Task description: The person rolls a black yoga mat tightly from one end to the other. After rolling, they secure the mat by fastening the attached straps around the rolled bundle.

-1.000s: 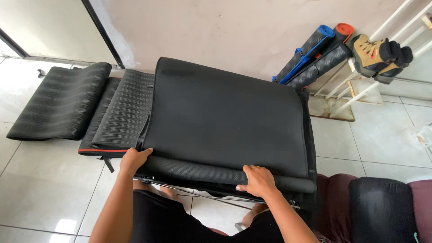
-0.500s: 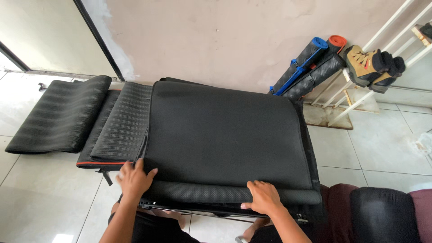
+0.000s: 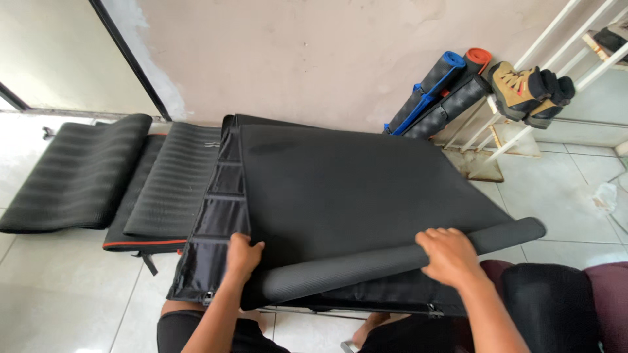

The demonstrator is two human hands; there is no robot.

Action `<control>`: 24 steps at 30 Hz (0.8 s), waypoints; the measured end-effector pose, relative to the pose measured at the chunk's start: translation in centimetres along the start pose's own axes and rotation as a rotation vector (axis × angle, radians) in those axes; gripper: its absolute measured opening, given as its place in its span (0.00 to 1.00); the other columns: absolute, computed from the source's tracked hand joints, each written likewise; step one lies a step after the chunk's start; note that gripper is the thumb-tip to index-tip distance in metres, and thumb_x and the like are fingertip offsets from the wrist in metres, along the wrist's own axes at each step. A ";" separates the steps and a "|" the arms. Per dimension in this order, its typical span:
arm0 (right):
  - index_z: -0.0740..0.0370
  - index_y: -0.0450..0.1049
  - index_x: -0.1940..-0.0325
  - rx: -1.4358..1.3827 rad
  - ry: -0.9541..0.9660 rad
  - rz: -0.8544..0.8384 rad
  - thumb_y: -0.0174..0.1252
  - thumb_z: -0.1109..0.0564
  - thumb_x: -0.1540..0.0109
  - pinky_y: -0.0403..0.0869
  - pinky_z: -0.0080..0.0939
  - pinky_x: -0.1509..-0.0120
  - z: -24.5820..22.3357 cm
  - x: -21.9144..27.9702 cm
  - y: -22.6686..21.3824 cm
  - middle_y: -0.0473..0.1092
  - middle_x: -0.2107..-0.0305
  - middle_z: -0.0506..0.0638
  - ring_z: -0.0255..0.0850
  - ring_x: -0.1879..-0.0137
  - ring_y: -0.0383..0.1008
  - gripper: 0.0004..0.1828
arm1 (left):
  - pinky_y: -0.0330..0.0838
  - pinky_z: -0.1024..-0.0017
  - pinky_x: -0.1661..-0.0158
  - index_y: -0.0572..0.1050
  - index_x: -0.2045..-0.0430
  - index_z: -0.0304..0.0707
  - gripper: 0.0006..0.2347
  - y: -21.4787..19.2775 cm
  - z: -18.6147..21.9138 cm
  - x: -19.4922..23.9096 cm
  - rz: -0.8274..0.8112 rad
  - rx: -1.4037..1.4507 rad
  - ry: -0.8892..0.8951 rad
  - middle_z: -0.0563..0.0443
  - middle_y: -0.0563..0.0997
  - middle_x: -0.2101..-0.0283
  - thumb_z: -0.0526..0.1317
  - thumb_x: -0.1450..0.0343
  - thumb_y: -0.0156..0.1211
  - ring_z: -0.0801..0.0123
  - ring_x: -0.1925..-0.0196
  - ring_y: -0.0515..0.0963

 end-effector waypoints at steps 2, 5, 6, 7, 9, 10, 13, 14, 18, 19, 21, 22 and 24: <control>0.45 0.66 0.63 0.016 0.030 -0.052 0.70 0.42 0.53 0.69 0.46 0.53 0.5 1.2 1.7 0.69 0.67 0.42 0.45 0.58 0.71 0.23 | 0.68 0.60 0.50 0.73 0.60 0.37 0.13 2.6 -0.8 -1.8 -0.003 -0.048 0.093 0.42 0.77 0.54 0.39 0.37 0.59 0.50 0.50 0.76; 0.43 0.68 0.56 -0.066 0.093 -0.121 0.67 0.42 0.55 0.72 0.50 0.54 -0.9 2.4 5.4 0.72 0.61 0.42 0.48 0.56 0.74 0.26 | 0.69 0.61 0.52 0.76 0.67 0.43 0.08 2.8 0.0 -4.8 0.036 -0.088 0.239 0.45 0.82 0.61 0.35 0.37 0.55 0.50 0.54 0.79; 0.41 0.69 0.53 -0.164 0.120 -0.157 0.65 0.43 0.57 0.73 0.51 0.53 -1.8 2.8 7.1 0.74 0.58 0.40 0.49 0.53 0.75 0.29 | 0.70 0.60 0.53 0.76 0.68 0.43 0.07 2.2 0.2 -5.6 0.066 -0.082 0.275 0.44 0.82 0.64 0.34 0.38 0.59 0.49 0.56 0.79; 0.41 0.69 0.53 -0.163 0.120 -0.158 0.65 0.43 0.57 0.73 0.51 0.53 -3.4 2.7 7.9 0.74 0.58 0.40 0.49 0.53 0.75 0.29 | 0.70 0.60 0.53 0.76 0.68 0.43 0.07 1.1 0.2 -6.3 0.065 -0.081 0.274 0.44 0.82 0.64 0.34 0.38 0.59 0.49 0.56 0.79; 0.45 0.66 0.44 -0.346 0.126 -0.243 0.67 0.41 0.56 0.72 0.47 0.46 -7.0 2.9 10.4 0.72 0.53 0.44 0.47 0.47 0.73 0.37 | 0.70 0.58 0.54 0.76 0.68 0.43 0.09 -1.4 0.6 -7.3 0.136 -0.199 0.344 0.43 0.82 0.62 0.34 0.40 0.57 0.46 0.55 0.79; 0.45 0.66 0.44 -0.347 0.124 -0.248 0.67 0.41 0.56 0.72 0.47 0.46 -8.2 2.6 7.7 0.72 0.53 0.44 0.47 0.47 0.73 0.37 | 0.70 0.58 0.54 0.76 0.68 0.43 0.09 -2.5 0.6 -7.6 0.134 -0.201 0.340 0.43 0.82 0.62 0.34 0.40 0.57 0.46 0.55 0.79; 0.51 0.55 0.30 -0.409 0.036 -0.543 0.62 0.39 0.42 0.69 0.45 0.37 -12.5 2.9 5.5 0.61 0.38 0.45 0.44 0.36 0.65 0.41 | 0.70 0.58 0.52 0.76 0.66 0.46 0.14 -4.6 -0.7 -7.1 0.046 -0.353 0.188 0.38 0.82 0.60 0.34 0.42 0.47 0.42 0.53 0.78; 0.53 0.60 0.39 -0.416 0.016 -0.449 0.66 0.35 0.47 0.69 0.45 0.44 -13.2 2.2 5.6 0.67 0.47 0.46 0.44 0.44 0.69 0.40 | 0.71 0.55 0.52 0.72 0.60 0.41 0.13 -5.4 -0.4 -6.1 0.094 -0.514 0.185 0.37 0.79 0.56 0.36 0.38 0.50 0.42 0.49 0.75; 0.52 0.67 0.42 -0.391 0.027 -0.475 0.69 0.30 0.55 0.70 0.46 0.46 -14.0 0.2 4.5 0.71 0.50 0.51 0.49 0.44 0.71 0.45 | 0.67 0.56 0.54 0.76 0.64 0.56 0.16 -6.0 4.8 2.7 0.345 -0.942 0.466 0.48 0.74 0.54 0.57 0.39 0.61 0.55 0.50 0.73; 0.52 0.67 0.42 -0.388 0.011 -0.480 0.69 0.30 0.55 0.70 0.46 0.46 -14.0 -0.3 4.8 0.71 0.50 0.51 0.49 0.44 0.71 0.45 | 0.67 0.56 0.54 0.76 0.64 0.56 0.16 -5.2 4.9 5.3 0.348 -0.946 0.449 0.48 0.74 0.54 0.57 0.39 0.61 0.55 0.50 0.73; 0.54 0.71 0.50 -0.415 0.007 -0.515 0.69 0.31 0.58 0.69 0.45 0.50 -13.8 -1.2 5.7 0.73 0.53 0.51 0.50 0.47 0.73 0.40 | 0.70 0.55 0.71 0.80 0.81 0.50 0.16 -0.3 7.8 12.5 0.026 -0.692 0.920 0.49 0.82 0.71 0.59 0.35 0.58 0.55 0.67 0.80; 0.54 0.71 0.50 -0.414 -0.005 -0.521 0.69 0.31 0.58 0.69 0.45 0.50 -14.1 -1.4 5.3 0.73 0.53 0.51 0.50 0.47 0.73 0.40 | 0.70 0.55 0.71 0.80 0.81 0.50 0.16 0.5 6.5 13.1 0.026 -0.696 0.906 0.49 0.82 0.71 0.59 0.35 0.58 0.55 0.67 0.80; 0.53 0.66 0.40 -0.427 0.013 -0.588 0.67 0.32 0.56 0.69 0.42 0.44 -14.2 -1.1 5.2 0.70 0.47 0.47 0.46 0.41 0.70 0.46 | 0.54 0.44 0.42 0.67 0.48 0.35 0.47 2.7 5.2 16.9 0.109 -0.689 1.170 0.41 0.71 0.54 0.79 0.48 0.56 0.50 0.52 0.69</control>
Point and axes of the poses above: each hand's wrist, its own x-axis away from the middle knuckle, its own y-axis out of the palm, z = x × y, the point moved 9 cm from there along -x, towards the middle knuckle
